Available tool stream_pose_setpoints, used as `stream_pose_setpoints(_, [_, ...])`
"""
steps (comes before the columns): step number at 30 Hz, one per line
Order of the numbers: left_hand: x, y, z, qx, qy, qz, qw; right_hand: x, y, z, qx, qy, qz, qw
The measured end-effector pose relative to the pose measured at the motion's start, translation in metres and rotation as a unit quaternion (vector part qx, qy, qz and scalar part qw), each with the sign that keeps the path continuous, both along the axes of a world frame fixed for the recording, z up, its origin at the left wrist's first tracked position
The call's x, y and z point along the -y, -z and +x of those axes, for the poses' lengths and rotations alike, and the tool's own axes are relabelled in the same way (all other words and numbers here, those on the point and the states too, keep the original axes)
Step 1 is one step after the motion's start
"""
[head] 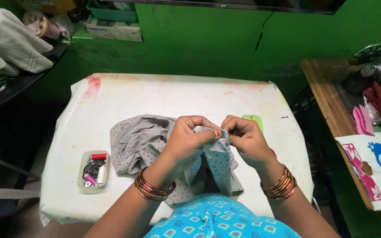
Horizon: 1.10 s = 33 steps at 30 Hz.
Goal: The person hand-sews a gray patterned garment with a needle and thread at a work table, pulling stitches through the fabric and tying off. They use scissors to cut the thread and reposition the garment while continuing to stitch by hand.
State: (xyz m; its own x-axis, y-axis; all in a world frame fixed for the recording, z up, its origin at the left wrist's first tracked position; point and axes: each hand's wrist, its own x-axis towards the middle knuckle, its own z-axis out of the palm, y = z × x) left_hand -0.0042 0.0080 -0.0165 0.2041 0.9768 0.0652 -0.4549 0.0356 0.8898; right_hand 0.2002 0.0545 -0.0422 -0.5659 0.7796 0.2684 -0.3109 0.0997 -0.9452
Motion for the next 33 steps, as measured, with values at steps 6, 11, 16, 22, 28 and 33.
stream_pose_setpoints(6, [-0.0016,0.0039,0.0,-0.015,0.003,0.006,1.0,0.0006,0.0014,0.0001,-0.017,-0.012,-0.005,1.0])
stream_pose_setpoints(11, [-0.001,0.0035,0.0018,0.001,0.002,-0.001,1.0,0.001,0.0056,-0.0004,-0.029,-0.012,-0.017,0.999])
stream_pose_setpoints(16, [0.0009,0.0026,0.0025,-0.003,-0.001,-0.009,1.0,0.0,0.0075,0.0012,-0.01,0.005,-0.011,1.0])
stream_pose_setpoints(22, [0.0017,0.0026,0.0032,0.004,-0.003,-0.01,1.0,-0.0008,0.0066,0.0016,-0.007,0.007,-0.007,1.0])
stream_pose_setpoints(28, [0.0015,0.0031,0.0036,-0.016,-0.009,-0.008,1.0,0.0002,0.0046,0.0011,0.004,0.017,0.016,1.0])
stream_pose_setpoints(33, [-0.0004,0.0024,0.0024,-0.008,-0.014,-0.023,1.0,0.0013,0.0038,0.0004,-0.011,0.024,-0.007,1.0])
